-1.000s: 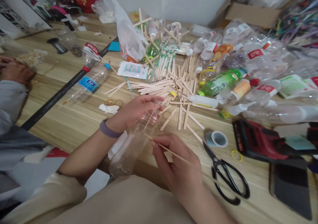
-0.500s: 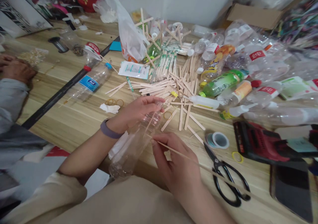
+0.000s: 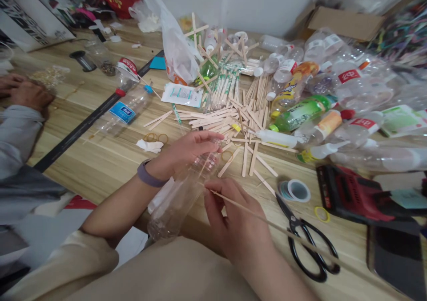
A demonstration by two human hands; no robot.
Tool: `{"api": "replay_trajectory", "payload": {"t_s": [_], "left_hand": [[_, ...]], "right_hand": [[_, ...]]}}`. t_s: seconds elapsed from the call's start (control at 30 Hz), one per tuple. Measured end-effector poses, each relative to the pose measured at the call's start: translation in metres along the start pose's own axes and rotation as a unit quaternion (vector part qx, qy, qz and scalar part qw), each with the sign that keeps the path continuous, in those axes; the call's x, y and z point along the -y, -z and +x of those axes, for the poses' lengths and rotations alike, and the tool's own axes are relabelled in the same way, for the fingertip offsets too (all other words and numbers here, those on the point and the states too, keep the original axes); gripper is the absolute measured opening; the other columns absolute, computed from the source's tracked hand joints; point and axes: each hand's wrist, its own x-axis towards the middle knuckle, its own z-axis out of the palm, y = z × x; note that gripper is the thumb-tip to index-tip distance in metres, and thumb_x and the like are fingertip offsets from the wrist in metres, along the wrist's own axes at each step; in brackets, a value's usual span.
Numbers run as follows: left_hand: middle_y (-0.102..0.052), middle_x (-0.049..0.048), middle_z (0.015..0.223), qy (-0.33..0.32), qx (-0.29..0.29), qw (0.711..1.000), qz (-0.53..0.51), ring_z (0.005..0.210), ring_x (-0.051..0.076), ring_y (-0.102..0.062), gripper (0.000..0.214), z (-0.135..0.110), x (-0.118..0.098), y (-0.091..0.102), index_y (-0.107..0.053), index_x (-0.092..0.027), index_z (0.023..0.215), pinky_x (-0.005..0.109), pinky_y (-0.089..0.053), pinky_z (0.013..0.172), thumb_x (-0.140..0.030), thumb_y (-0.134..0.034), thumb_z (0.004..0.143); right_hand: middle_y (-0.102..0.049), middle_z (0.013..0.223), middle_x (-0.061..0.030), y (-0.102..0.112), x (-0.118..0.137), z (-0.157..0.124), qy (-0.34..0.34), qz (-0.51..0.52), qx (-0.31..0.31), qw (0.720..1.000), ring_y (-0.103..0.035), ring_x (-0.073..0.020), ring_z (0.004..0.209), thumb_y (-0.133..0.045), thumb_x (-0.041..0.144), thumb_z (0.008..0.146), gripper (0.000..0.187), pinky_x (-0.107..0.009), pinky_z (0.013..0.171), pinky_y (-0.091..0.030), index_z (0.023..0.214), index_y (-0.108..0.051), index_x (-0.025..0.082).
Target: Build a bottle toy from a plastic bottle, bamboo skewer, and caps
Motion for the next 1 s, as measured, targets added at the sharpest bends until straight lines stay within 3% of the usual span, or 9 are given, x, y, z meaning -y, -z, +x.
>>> {"api": "replay_trajectory", "payload": {"t_s": [0.17,0.4,0.77,0.87,1.0], "left_hand": [[-0.067,0.0025,0.089,-0.01,0.013,1.0,0.016,0.062,0.009,-0.062,0.029,0.0,0.001,0.002,-0.065,-0.015,0.117,0.022,-0.047,0.059,-0.018,-0.064,0.088],[-0.066,0.0005,0.086,-0.013,0.014,0.998,0.059,0.061,0.007,-0.059,0.031,0.001,0.0,0.0,-0.065,-0.016,0.118,0.02,-0.044,0.057,-0.02,-0.063,0.088],[-0.065,0.0009,0.085,-0.028,0.032,0.996,0.082,0.065,0.01,-0.061,0.033,0.007,0.006,0.003,-0.065,-0.017,0.119,0.022,-0.046,0.058,-0.023,-0.064,0.087],[-0.065,0.0009,0.085,-0.036,0.035,0.995,0.084,0.067,0.01,-0.061,0.033,0.007,0.007,0.003,-0.065,-0.017,0.119,0.022,-0.045,0.059,-0.024,-0.065,0.086],[-0.066,0.001,0.085,-0.026,0.035,0.994,0.095,0.066,0.009,-0.06,0.033,0.006,0.006,0.003,-0.066,-0.017,0.118,0.022,-0.043,0.06,-0.023,-0.065,0.086]], "right_hand": [[-0.063,0.061,0.0015,0.004,0.0,0.003,-0.131,0.085,0.05,0.987,-0.061,-0.0102,0.047,-0.057,0.025,0.093,0.014,-0.013,0.038,-0.043,0.082,-0.064,0.02],[-0.063,0.063,-0.0038,0.005,-0.01,0.012,-0.264,0.207,0.089,0.938,-0.06,-0.0135,0.049,-0.062,0.042,0.087,0.026,-0.02,0.044,-0.047,0.078,-0.066,0.018],[-0.064,0.067,-0.0038,-0.004,-0.017,0.011,-0.336,0.369,0.045,0.865,-0.058,-0.0114,0.047,-0.081,0.056,0.073,0.044,-0.021,0.045,-0.049,0.073,-0.063,0.016],[-0.068,0.07,-0.0055,-0.005,-0.019,0.01,-0.328,0.372,0.042,0.867,-0.061,-0.0127,0.051,-0.08,0.054,0.076,0.042,-0.022,0.049,-0.052,0.078,-0.065,0.015],[-0.067,0.066,-0.005,-0.002,-0.02,0.01,-0.283,0.337,0.064,0.896,-0.062,-0.0127,0.052,-0.074,0.049,0.083,0.035,-0.021,0.05,-0.052,0.077,-0.066,0.015]]}}
